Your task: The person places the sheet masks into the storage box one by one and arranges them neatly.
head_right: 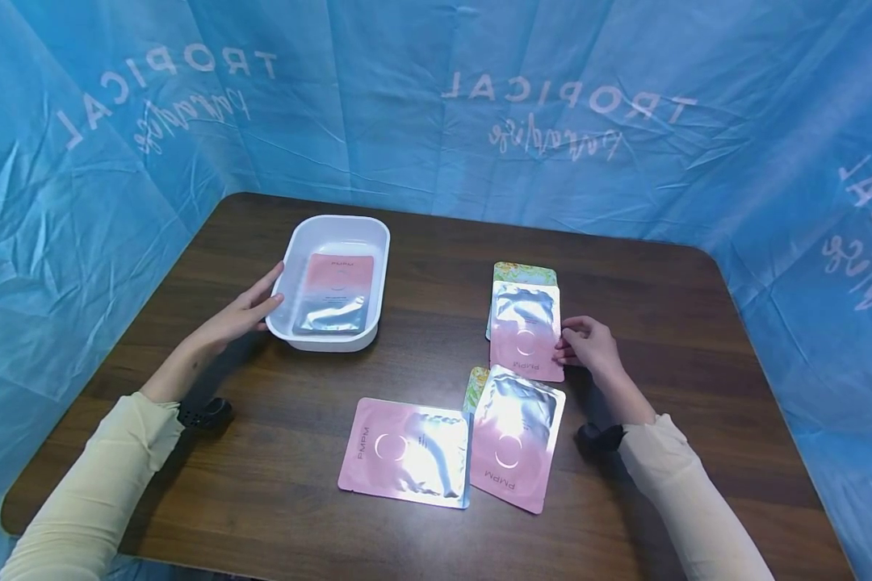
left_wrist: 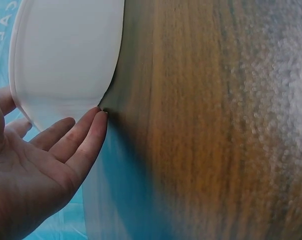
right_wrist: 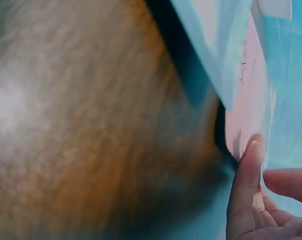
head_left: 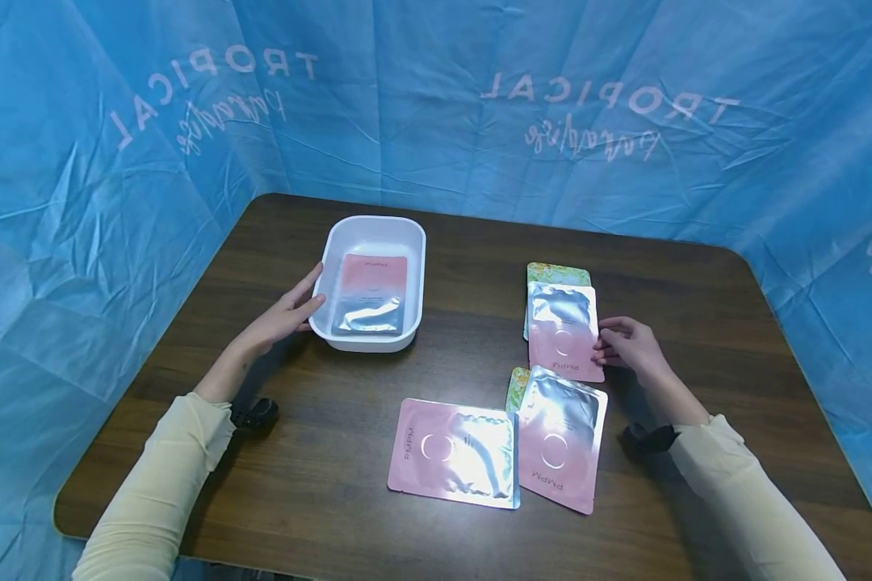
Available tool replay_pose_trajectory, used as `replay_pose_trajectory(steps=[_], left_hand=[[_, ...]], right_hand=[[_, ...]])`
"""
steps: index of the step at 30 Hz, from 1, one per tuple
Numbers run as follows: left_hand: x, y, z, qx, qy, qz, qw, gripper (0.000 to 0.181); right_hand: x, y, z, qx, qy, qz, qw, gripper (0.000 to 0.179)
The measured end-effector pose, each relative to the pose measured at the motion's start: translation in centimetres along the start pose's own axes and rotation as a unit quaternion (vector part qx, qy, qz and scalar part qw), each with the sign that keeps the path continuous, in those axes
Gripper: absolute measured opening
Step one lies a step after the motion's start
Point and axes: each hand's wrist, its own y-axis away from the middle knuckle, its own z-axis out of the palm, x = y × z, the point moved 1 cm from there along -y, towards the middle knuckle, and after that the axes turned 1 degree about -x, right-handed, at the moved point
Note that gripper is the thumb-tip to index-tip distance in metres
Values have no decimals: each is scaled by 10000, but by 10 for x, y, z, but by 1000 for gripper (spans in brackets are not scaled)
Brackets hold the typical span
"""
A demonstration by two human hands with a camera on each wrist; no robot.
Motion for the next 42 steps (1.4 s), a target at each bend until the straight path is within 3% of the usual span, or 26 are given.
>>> replay_pose_trajectory(steps=[7,11,15,24,30,37,42], left_hand=[[-1,-1,0,0,35,34,10000,64],[-2,-1,0,15,3,31,10000,64],[-2,0,1,32,4,35,10000,64],[-1,2,1,31,61,94,9999,63],[-3,0,1,50,115,41,9999,63],[-4,0,1,75,169,-16,9998,63],[-5,0,1,97,201,-2,9998,64]], right_hand=[[2,1,0,79,819,43,9966,39],[2,0,1,28,1469,-183,9890,32],[1,-1,1,-42,1644,-437,9854,25],[2,-2,-4,-331,1180,-584,9907,25],[-10,0,-12,-141,877,-574,9944,31],[-40,5,-16,36,369,-768,9964,34],[-77,2,4,37,-197,-892,9958,24]])
